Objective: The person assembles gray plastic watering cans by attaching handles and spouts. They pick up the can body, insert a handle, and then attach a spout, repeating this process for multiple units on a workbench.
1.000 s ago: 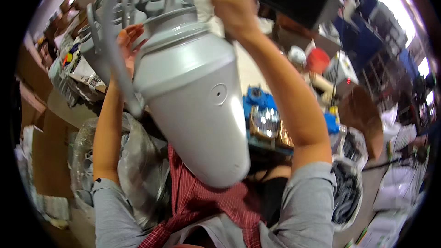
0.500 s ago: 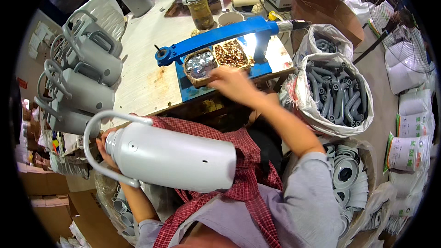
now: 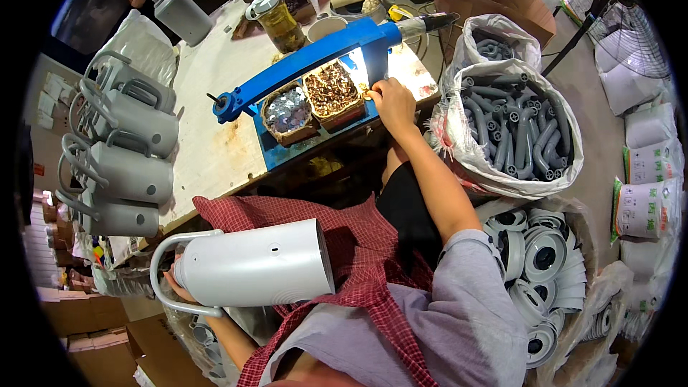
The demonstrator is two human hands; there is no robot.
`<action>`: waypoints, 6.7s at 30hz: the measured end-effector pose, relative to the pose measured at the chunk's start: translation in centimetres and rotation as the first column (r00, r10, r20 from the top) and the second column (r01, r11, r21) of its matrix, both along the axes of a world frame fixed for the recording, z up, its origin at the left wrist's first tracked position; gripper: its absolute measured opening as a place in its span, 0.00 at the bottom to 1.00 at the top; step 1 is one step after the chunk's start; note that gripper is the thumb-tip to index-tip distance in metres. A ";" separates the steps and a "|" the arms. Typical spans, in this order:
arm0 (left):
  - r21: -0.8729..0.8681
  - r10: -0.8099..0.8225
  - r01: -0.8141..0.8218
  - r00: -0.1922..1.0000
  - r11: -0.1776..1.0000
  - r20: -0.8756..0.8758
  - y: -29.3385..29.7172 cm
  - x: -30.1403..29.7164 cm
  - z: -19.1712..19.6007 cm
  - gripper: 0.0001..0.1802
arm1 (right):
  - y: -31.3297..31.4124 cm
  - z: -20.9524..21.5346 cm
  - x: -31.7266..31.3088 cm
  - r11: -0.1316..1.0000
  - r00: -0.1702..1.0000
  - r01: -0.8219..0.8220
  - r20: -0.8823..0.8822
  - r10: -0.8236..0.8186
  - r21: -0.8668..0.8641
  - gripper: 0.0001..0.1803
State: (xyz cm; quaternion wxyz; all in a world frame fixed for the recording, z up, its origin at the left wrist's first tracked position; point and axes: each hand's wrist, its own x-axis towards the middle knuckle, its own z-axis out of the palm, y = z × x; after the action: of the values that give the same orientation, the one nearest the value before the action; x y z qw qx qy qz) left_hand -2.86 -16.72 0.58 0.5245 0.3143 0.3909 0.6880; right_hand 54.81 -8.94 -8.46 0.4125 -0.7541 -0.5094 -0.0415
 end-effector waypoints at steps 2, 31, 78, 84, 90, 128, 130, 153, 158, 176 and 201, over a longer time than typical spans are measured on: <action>-0.058 0.078 -0.080 0.997 0.995 -0.028 -0.2 -0.5 -0.2 0.25 | 0.2 -0.1 -0.2 1.000 1.000 0.010 0.019 -0.010 0.021 0.06; -0.028 0.162 -0.228 0.768 0.973 -0.620 -4.8 -2.3 -1.8 0.19 | 8.9 17.8 -15.8 0.654 0.548 -0.685 -0.364 0.753 0.322 0.07; -0.037 0.415 -0.473 0.805 0.880 -0.423 -7.3 2.1 -1.5 0.16 | 10.6 3.7 -11.1 0.659 0.647 -0.696 0.150 0.748 -0.285 0.09; -0.043 0.513 -0.576 0.757 0.816 -0.406 -7.2 2.0 -1.2 0.16 | 7.1 9.3 -12.9 0.575 0.560 -0.809 -0.133 0.818 0.123 0.04; 0.024 0.543 -0.567 0.775 0.824 -0.324 -4.6 2.5 -0.4 0.16 | 9.8 18.3 -16.6 0.586 0.623 -0.634 -0.114 0.774 0.505 0.05; 0.081 0.726 -0.728 0.655 0.680 -0.208 2.8 0.3 2.6 0.22 | 5.6 15.8 -18.0 0.524 0.100 -0.721 -0.680 0.726 0.453 0.19; 0.202 0.730 -0.716 0.578 0.668 -0.365 5.5 -1.1 1.7 0.19 | 3.9 15.9 -19.6 0.528 0.217 -0.800 -0.685 0.696 0.283 0.20; 0.316 0.057 0.001 0.983 0.949 -0.173 21.2 21.6 -0.3 0.28 | 4.1 7.4 -5.7 0.800 0.507 0.055 -0.707 0.493 0.597 0.07; 0.326 0.066 -0.010 0.984 0.945 -0.163 21.2 21.5 -0.1 0.27 | 4.2 7.6 -5.8 0.809 0.505 0.060 -0.717 0.481 0.585 0.08; 0.337 0.065 0.006 0.978 0.941 -0.199 21.3 21.6 -1.5 0.27 | 4.3 7.8 -5.6 0.826 0.567 0.030 -0.691 0.449 0.563 0.10; 0.039 0.093 -0.085 0.946 0.996 -0.312 20.7 21.1 -1.1 0.25 | -8.5 -6.3 27.2 0.760 0.611 0.535 0.790 -0.046 -0.369 0.11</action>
State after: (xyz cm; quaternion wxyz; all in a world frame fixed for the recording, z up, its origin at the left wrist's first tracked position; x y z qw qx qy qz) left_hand 18.24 3.95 -0.54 0.4203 0.4082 0.4742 0.6572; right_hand 81.99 -17.43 -14.76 -0.0922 -0.8326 -0.4809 -0.2589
